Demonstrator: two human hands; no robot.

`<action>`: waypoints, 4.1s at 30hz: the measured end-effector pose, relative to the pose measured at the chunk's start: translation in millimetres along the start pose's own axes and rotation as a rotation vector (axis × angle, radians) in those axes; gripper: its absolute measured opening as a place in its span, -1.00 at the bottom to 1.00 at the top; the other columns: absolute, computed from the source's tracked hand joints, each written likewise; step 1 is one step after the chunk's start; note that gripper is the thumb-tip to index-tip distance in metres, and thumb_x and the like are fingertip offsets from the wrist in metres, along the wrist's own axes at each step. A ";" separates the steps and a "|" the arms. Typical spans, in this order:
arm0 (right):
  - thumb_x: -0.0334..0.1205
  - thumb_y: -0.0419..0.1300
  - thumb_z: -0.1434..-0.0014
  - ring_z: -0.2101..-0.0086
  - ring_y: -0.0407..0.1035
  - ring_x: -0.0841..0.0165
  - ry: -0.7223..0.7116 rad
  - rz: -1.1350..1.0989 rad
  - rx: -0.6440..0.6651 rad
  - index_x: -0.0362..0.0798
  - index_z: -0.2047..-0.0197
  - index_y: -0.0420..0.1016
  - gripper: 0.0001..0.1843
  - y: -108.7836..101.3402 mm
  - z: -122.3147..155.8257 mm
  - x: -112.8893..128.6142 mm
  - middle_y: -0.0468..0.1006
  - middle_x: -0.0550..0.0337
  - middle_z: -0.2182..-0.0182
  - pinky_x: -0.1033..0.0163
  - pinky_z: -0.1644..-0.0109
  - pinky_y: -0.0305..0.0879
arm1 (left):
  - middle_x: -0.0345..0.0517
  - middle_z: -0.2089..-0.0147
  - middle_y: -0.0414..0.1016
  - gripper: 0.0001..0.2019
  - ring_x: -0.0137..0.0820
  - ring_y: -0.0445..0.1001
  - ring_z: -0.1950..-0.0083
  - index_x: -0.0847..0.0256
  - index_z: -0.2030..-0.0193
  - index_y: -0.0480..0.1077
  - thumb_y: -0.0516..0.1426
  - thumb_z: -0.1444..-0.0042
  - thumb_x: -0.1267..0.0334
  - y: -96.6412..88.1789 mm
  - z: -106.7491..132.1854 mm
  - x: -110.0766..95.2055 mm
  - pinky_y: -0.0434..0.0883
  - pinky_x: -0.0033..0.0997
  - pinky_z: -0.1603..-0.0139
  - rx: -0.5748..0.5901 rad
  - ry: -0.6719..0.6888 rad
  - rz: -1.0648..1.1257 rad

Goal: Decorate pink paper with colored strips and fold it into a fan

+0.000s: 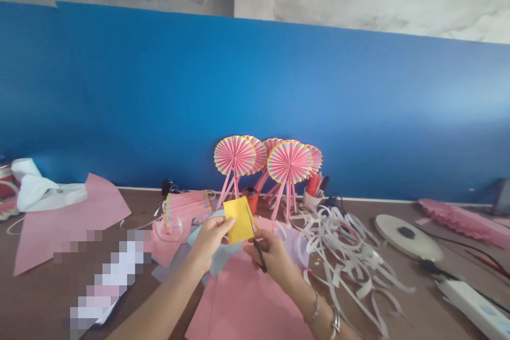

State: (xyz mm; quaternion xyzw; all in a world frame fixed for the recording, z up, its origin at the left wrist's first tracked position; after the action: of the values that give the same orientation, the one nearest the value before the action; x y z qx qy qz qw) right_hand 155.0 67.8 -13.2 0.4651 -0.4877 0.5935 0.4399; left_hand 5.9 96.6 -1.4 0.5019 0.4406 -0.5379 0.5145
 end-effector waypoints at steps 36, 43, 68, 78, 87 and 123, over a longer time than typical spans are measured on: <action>0.03 0.32 0.14 0.72 0.09 0.51 0.018 0.006 -0.048 -0.06 0.44 0.34 -0.64 -4.4 0.4 -1.1 0.29 0.38 0.80 0.38 0.62 -0.02 | -0.10 0.48 0.51 -0.62 -0.35 0.42 0.43 0.25 0.49 0.47 0.19 0.14 -0.10 5.8 0.9 8.0 0.24 -0.45 0.43 0.000 -0.002 -0.072; 0.04 0.29 0.13 0.72 0.07 0.52 0.096 -0.017 -0.027 -0.07 0.42 0.32 -0.63 -7.0 -5.4 -15.0 0.29 0.39 0.80 0.40 0.64 -0.08 | -0.10 0.49 0.53 -0.65 -0.34 0.46 0.44 0.26 0.49 0.49 0.22 0.16 -0.05 3.0 -2.9 13.1 0.29 -0.44 0.42 -0.013 -0.025 0.000; 0.01 0.26 0.03 0.68 0.23 0.49 0.045 -0.025 0.212 -0.06 0.33 0.31 -0.66 18.7 1.5 -19.4 0.38 0.35 0.69 0.44 0.71 0.11 | -0.01 0.45 0.59 -0.84 -0.29 0.56 0.46 0.31 0.36 0.47 0.23 0.03 0.24 -7.0 -1.5 3.4 0.46 -0.42 0.43 -0.105 -0.118 0.325; -0.04 0.28 0.04 0.69 0.21 0.50 0.021 -0.039 0.201 -0.08 0.35 0.32 -0.68 19.1 1.5 -13.6 0.37 0.35 0.71 0.44 0.70 0.10 | 0.01 0.46 0.59 -0.84 -0.28 0.56 0.46 0.33 0.33 0.47 0.22 0.02 0.26 -5.0 -1.0 4.8 0.47 -0.39 0.42 -0.102 -0.131 0.363; -0.09 0.26 0.03 0.70 0.20 0.52 0.021 -0.036 0.177 -0.09 0.40 0.33 -0.74 17.2 2.0 -10.3 0.36 0.37 0.74 0.44 0.66 0.04 | 0.03 0.41 0.60 -0.78 -0.28 0.57 0.42 0.34 0.32 0.47 0.25 0.08 0.22 -5.0 -1.5 6.6 0.46 -0.43 0.43 -0.098 -0.139 0.369; -0.07 0.28 0.08 0.76 0.15 0.52 0.033 0.039 0.102 -0.06 0.45 0.31 -0.72 12.4 3.9 -5.4 0.29 0.42 0.81 0.42 0.67 -0.04 | 0.08 0.35 0.60 -0.83 -0.33 0.56 0.41 0.34 0.31 0.46 0.23 0.01 0.27 -7.9 -5.7 11.8 0.46 -0.45 0.42 -0.095 -0.136 0.400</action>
State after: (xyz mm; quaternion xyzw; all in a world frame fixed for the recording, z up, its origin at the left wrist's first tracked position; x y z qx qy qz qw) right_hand 144.4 61.8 -20.3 0.4675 -0.4585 0.6335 0.4121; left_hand -1.0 101.6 -14.1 0.5172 0.3213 -0.4362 0.6626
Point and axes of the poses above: each hand's wrist, its own z-axis away from the middle knuckle, its own y-axis out of the palm, x = y × z, the point moved 8 cm from there along -z, towards the middle knuckle
